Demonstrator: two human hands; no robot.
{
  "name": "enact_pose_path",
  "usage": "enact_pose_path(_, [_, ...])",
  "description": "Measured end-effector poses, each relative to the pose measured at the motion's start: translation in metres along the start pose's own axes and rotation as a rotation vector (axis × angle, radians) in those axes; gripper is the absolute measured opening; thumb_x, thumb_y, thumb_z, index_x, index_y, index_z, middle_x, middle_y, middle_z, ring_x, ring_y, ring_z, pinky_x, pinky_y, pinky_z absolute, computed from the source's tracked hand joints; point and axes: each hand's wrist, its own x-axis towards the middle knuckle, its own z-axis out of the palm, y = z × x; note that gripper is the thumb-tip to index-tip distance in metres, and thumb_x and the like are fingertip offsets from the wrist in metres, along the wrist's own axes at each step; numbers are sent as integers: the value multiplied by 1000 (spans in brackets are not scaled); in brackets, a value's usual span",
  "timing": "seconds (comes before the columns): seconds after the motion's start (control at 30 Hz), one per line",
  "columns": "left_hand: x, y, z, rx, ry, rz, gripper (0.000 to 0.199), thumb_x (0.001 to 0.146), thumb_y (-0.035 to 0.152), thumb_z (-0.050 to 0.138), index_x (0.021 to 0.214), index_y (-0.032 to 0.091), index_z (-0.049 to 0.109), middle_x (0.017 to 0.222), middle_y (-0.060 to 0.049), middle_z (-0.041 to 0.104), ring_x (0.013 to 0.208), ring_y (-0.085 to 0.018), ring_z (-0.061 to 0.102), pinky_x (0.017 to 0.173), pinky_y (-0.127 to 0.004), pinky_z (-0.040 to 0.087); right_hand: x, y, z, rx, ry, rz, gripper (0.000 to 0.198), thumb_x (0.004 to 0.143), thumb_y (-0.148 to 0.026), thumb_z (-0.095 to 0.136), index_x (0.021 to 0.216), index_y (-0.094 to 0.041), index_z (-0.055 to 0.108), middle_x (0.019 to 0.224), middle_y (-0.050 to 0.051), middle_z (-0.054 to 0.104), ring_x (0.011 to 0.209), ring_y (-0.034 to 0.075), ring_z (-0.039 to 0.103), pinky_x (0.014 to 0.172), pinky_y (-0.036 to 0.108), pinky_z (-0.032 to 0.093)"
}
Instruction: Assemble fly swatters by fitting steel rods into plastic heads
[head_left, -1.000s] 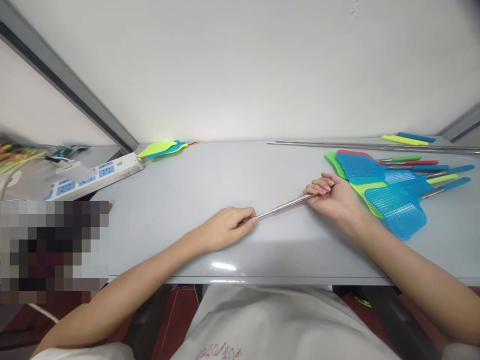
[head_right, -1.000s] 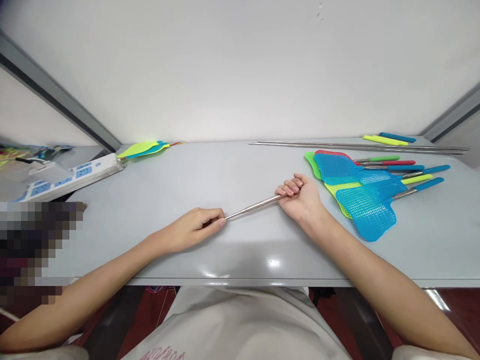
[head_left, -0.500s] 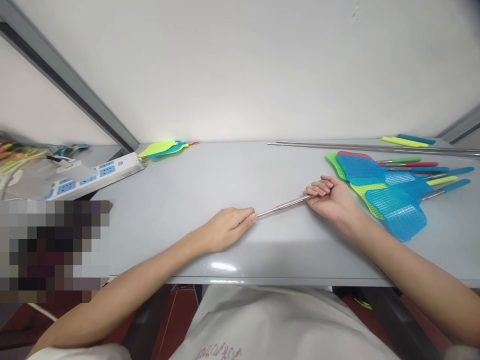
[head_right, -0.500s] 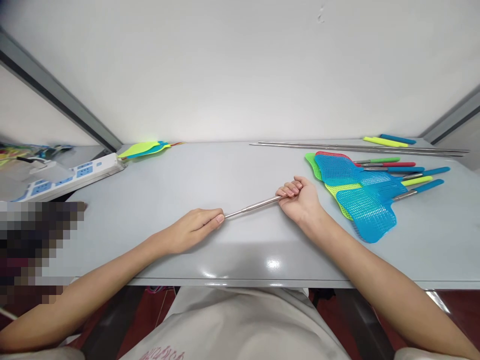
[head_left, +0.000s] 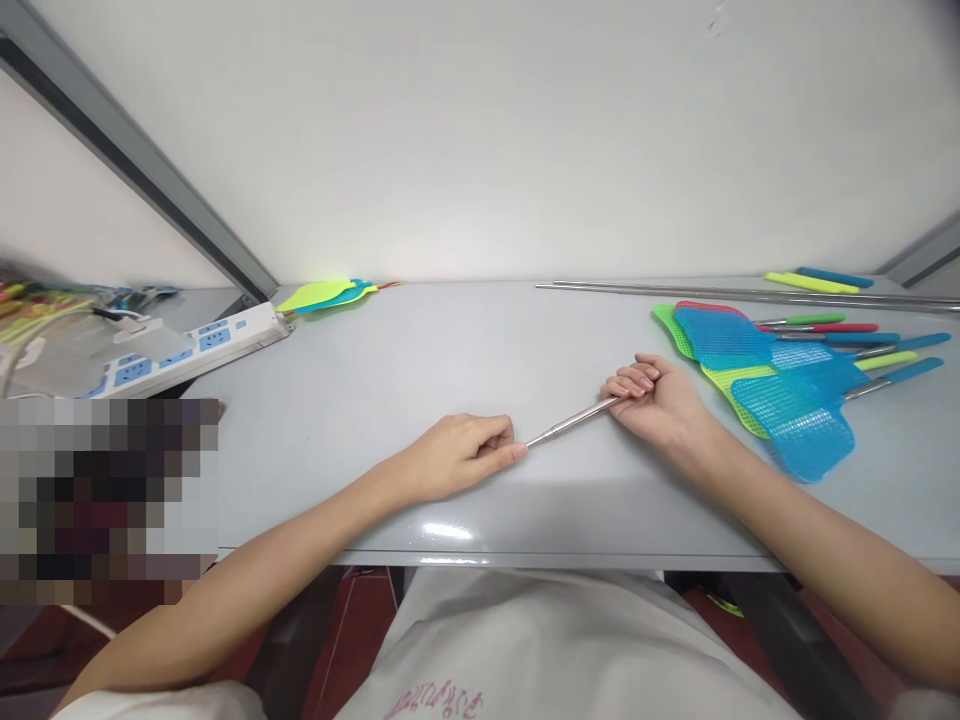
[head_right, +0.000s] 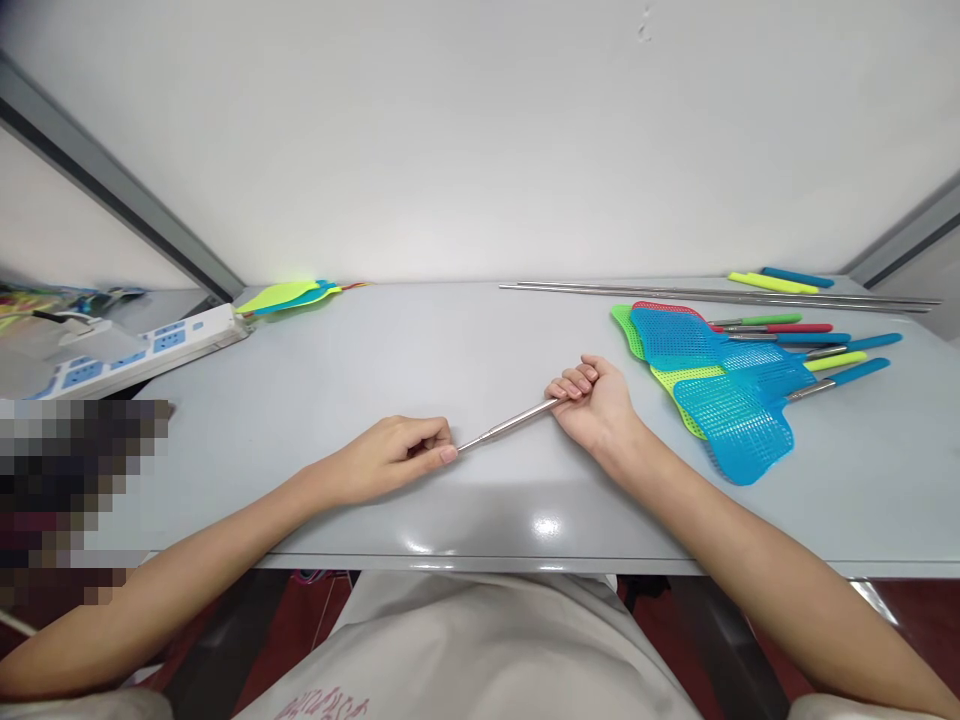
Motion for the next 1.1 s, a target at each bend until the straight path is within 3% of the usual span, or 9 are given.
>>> enact_pose_path(0.13, [0, 0, 1, 18, -7, 3, 33, 80, 47, 32, 68, 18, 43, 57, 4, 43, 50, -9, 39, 48, -21, 27, 0, -1, 0, 9, 9, -11, 29, 67, -9, 39, 54, -18, 15, 42, -7, 13, 34, 6, 16, 33, 19, 23])
enact_pose_path(0.43, [1, -4, 2, 58, 18, 57, 33, 86, 38, 20, 63, 18, 33, 55, 3, 37, 51, -9, 36, 52, -23, 28, -1, -1, 2, 42, 25, -16, 29, 68, -8, 39, 55, -18, 14, 41, -7, 14, 34, 6, 18, 33, 18, 25])
enact_pose_path(0.73, [1, -7, 6, -60, 143, 3, 31, 86, 34, 20, 60, 18, 25, 54, 4, 29, 49, -9, 30, 52, -23, 29, -5, 3, 5, 60, 18, -30, 29, 69, -7, 36, 56, -18, 13, 40, -7, 18, 33, 6, 21, 33, 18, 26])
enact_pose_path(1.1, [15, -10, 10, 64, 164, 12, 30, 85, 32, 23, 61, 18, 34, 53, 4, 34, 49, -9, 34, 50, -22, 28, -7, 17, 0, 60, -12, -173, 30, 74, -13, 32, 56, -18, 8, 39, -7, 12, 32, 7, 17, 34, 20, 25])
